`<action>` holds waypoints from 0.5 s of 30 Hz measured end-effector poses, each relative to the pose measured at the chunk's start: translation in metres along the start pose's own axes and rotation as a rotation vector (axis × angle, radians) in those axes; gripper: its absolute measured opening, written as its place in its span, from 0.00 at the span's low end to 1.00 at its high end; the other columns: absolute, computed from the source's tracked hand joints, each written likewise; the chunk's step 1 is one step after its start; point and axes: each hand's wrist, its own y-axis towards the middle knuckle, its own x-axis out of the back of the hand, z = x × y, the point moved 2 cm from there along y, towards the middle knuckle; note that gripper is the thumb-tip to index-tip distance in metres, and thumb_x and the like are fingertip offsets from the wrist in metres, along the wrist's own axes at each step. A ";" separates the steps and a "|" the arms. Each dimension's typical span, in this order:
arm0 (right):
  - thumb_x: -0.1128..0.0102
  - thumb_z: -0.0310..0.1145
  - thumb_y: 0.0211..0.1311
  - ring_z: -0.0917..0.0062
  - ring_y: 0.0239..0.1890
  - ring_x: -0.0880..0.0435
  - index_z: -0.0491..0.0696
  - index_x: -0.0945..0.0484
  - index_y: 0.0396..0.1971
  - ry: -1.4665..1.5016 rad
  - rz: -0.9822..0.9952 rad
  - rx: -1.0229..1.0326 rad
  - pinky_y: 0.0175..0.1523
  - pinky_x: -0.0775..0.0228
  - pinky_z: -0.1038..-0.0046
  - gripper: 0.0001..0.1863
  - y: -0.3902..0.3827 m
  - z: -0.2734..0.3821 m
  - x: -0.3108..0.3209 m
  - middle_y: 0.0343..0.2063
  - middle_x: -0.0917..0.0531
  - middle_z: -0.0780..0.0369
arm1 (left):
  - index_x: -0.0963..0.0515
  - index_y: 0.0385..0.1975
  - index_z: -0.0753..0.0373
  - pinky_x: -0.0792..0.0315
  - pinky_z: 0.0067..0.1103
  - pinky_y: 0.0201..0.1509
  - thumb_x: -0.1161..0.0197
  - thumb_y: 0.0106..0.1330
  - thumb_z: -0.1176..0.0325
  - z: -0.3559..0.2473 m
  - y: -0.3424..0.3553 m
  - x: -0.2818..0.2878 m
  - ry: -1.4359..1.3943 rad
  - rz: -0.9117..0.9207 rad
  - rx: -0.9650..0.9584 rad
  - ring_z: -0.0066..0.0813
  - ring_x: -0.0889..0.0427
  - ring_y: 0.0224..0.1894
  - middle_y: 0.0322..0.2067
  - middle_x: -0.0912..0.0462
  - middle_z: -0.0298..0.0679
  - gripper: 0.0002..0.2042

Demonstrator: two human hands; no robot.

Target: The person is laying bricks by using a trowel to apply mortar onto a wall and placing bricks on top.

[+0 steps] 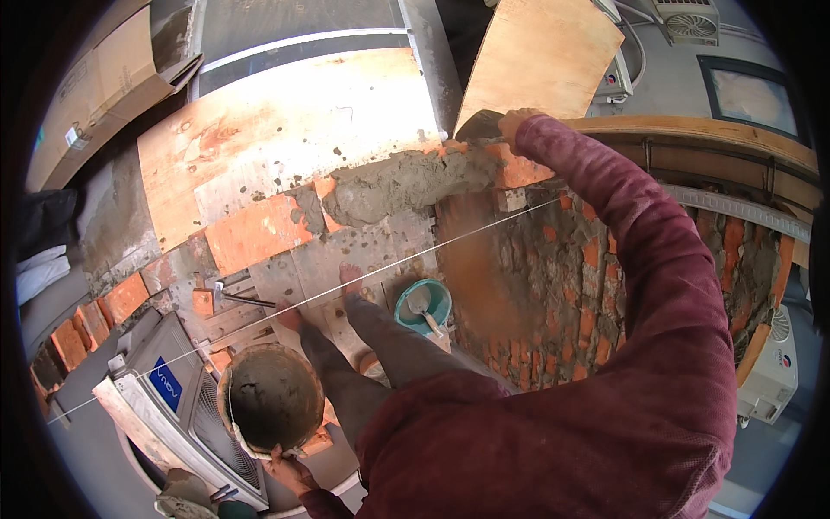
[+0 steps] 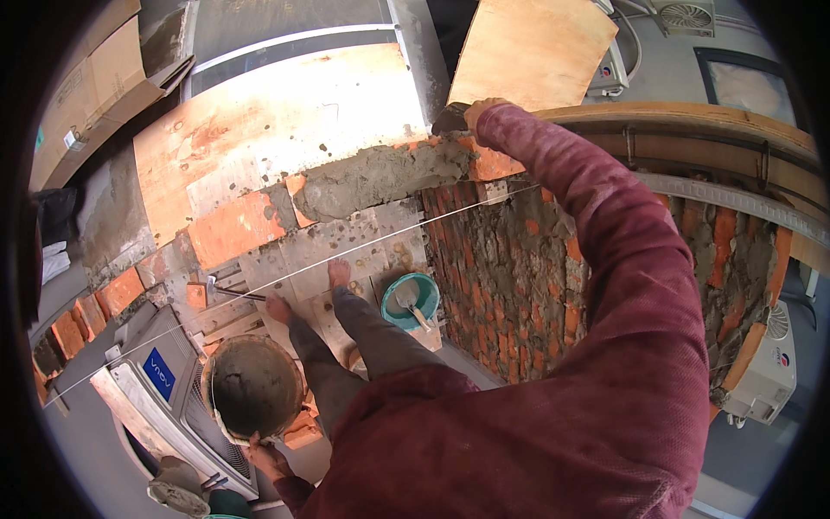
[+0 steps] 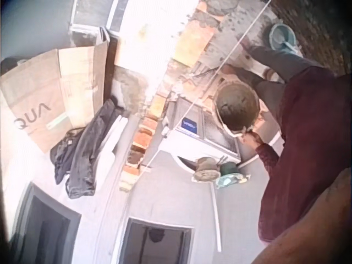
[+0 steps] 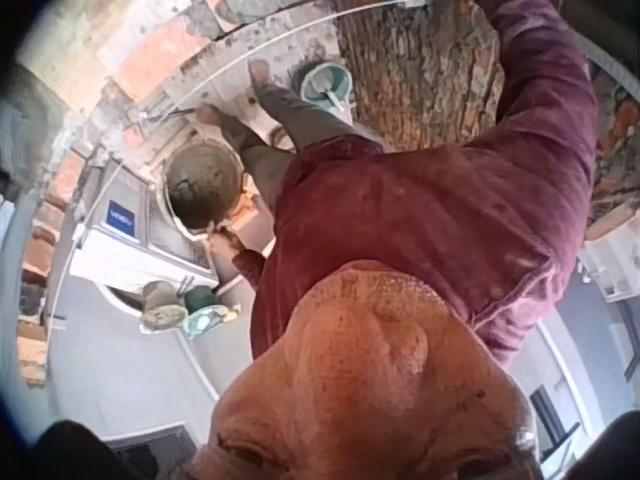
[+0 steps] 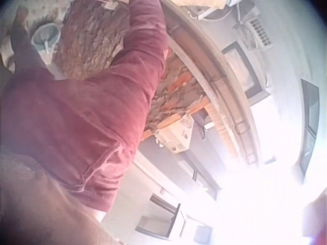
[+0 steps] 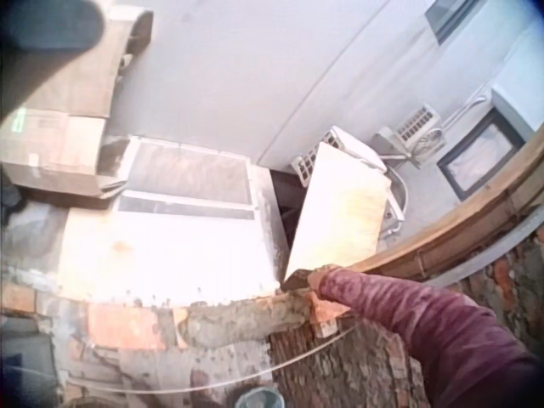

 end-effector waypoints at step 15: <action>0.46 0.29 0.53 0.62 0.39 0.16 0.44 0.18 0.36 0.172 -0.039 0.113 0.47 0.23 0.63 0.12 -0.030 -0.017 -0.023 0.33 0.16 0.54 | 0.33 0.57 0.69 0.29 0.30 0.55 0.44 0.56 0.83 0.021 0.031 0.002 -0.032 0.079 0.026 0.37 0.23 0.50 0.52 0.25 0.46 0.25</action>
